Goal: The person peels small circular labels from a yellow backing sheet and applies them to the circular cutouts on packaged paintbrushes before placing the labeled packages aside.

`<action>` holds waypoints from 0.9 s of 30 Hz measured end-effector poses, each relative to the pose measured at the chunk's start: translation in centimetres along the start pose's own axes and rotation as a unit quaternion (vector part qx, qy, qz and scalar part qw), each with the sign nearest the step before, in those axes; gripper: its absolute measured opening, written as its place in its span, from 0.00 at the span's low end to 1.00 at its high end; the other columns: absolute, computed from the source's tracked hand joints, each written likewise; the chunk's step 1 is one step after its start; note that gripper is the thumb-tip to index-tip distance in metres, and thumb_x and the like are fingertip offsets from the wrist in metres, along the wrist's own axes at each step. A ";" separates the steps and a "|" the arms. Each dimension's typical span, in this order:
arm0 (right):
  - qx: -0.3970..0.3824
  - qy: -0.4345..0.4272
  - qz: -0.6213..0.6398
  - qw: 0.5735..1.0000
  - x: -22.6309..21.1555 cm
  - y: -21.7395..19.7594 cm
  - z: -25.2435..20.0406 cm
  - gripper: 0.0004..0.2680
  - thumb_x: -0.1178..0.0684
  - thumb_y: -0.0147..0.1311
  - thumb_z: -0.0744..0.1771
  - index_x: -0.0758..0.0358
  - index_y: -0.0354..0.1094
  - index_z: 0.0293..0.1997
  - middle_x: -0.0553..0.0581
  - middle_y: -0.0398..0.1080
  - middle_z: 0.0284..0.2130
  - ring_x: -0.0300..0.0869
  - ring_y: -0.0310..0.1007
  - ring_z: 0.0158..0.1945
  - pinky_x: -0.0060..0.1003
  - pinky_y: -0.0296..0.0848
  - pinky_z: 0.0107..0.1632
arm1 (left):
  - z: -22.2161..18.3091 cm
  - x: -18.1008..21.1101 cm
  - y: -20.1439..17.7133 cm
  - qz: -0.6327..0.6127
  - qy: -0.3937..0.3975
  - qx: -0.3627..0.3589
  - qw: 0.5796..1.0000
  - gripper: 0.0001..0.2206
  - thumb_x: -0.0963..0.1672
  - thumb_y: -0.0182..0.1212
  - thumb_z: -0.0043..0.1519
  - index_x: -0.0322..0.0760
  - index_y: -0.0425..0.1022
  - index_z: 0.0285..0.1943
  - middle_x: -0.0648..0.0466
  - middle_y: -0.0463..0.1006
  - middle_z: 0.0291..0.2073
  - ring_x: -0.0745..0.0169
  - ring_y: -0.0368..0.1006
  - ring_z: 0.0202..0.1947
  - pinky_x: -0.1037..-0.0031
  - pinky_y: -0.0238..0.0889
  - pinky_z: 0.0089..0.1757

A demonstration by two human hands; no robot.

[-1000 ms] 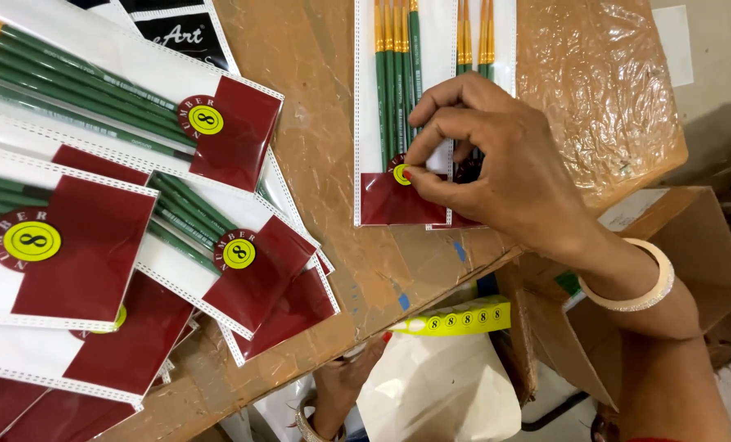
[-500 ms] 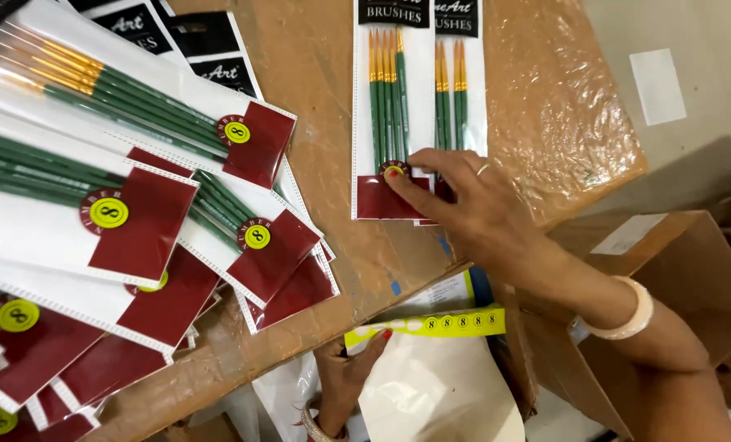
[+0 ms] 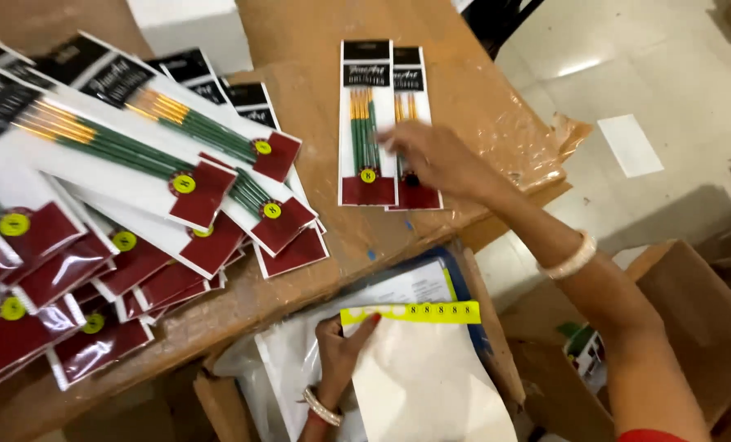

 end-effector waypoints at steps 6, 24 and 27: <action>0.156 -0.046 -0.152 0.975 7.4 -2.6 9.0 0.25 0.49 0.65 0.63 0.68 0.62 0.65 0.71 0.70 0.51 0.62 0.70 0.53 0.54 0.71 0.53 | 0.5 0.3 0.9 -0.028 0.007 -0.013 1.000 0.08 0.41 0.72 0.56 0.27 0.86 0.39 0.56 0.86 0.29 0.76 0.74 0.26 0.80 0.67 0.30; -0.030 -0.003 -0.160 0.987 11.1 -5.8 17.3 0.15 0.42 0.64 0.63 0.62 0.78 0.46 0.63 0.77 0.35 0.53 0.78 0.37 0.48 0.74 0.41 | 0.3 0.2 0.8 -0.063 0.015 -0.016 0.998 0.09 0.42 0.72 0.58 0.28 0.86 0.40 0.54 0.85 0.28 0.76 0.75 0.25 0.79 0.68 0.29; 0.011 -0.124 -0.037 0.992 1.1 -10.3 15.3 0.10 0.49 0.57 0.70 0.66 0.68 0.48 0.60 0.78 0.42 0.46 0.79 0.44 0.37 0.73 0.45 | 0.4 0.3 1.2 -0.104 0.038 -0.033 0.993 0.08 0.43 0.72 0.59 0.29 0.85 0.41 0.55 0.85 0.30 0.76 0.76 0.27 0.79 0.69 0.31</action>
Point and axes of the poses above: each hand's wrist, its own z-axis towards the middle knuckle, its own y-axis out of the palm, x = y × z, the point moved 8 cm from there along z, towards the middle knuckle
